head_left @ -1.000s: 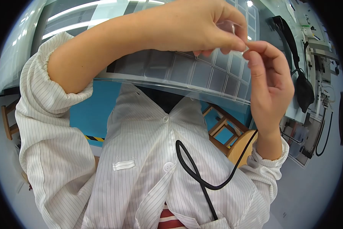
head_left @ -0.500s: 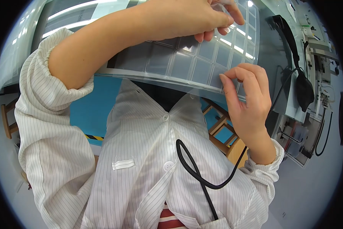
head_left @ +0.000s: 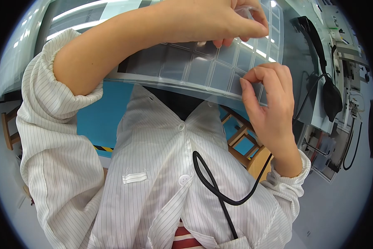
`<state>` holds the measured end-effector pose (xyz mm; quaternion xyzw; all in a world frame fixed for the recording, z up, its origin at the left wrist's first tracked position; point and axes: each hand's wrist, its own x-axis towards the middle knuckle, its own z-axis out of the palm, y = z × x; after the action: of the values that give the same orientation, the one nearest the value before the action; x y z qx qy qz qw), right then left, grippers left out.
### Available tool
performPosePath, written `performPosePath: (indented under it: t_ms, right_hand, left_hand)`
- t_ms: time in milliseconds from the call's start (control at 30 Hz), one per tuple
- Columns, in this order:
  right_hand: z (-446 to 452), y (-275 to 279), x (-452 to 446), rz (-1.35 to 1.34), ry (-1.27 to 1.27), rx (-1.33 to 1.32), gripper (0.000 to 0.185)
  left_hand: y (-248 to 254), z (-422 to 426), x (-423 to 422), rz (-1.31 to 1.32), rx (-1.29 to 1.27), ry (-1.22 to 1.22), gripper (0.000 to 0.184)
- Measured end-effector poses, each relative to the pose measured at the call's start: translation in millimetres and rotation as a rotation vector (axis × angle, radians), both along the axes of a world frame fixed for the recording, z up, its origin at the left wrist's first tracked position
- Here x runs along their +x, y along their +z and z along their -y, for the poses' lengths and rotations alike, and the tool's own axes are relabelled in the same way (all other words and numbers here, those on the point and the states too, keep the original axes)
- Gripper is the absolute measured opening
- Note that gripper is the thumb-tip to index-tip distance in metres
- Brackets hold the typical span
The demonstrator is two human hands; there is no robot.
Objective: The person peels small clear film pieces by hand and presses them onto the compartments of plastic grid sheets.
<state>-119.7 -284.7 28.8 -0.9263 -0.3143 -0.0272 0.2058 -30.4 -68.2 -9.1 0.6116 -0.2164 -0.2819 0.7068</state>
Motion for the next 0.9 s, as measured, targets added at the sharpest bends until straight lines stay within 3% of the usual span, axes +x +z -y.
performPosePath:
  t_ms: [100, 200, 300, 367, 433, 467, 567, 900]
  right_hand:
    - [6, 13, 7, -0.131, 0.046, 0.025, 0.012]
    - [4, 19, 10, -0.278, -0.135, 0.424, 0.011]
    - [-10, 16, 15, -0.288, -0.205, 0.503, 0.013]
    - [-9, 10, 16, -0.273, -0.237, 0.500, 0.012]
    - [-14, 4, 12, -0.149, -0.170, 0.196, 0.008]
    - [-14, -4, 14, -0.008, -0.053, 0.117, 0.008]
    - [6, -18, 11, 0.207, -0.012, 0.044, 0.012]
    - [8, -8, 13, 0.174, -0.038, -0.002, 0.014]
  left_hand:
    - [9, -3, -1, 0.092, 0.024, -0.055, 0.036]
    - [17, -10, -5, 0.126, 0.097, -0.133, 0.032]
    - [9, -7, -4, 0.082, 0.024, -0.142, 0.027]
    - [5, -8, -2, 0.059, -0.073, -0.092, 0.025]
    - [16, -16, -4, 0.061, 0.027, 0.178, 0.020]
    - [12, -22, 1, 0.022, -0.008, 0.177, 0.019]
    - [14, -1, 5, 0.058, 0.059, 0.216, 0.021]
    - [23, 4, -4, 0.073, 0.118, 0.067, 0.028]
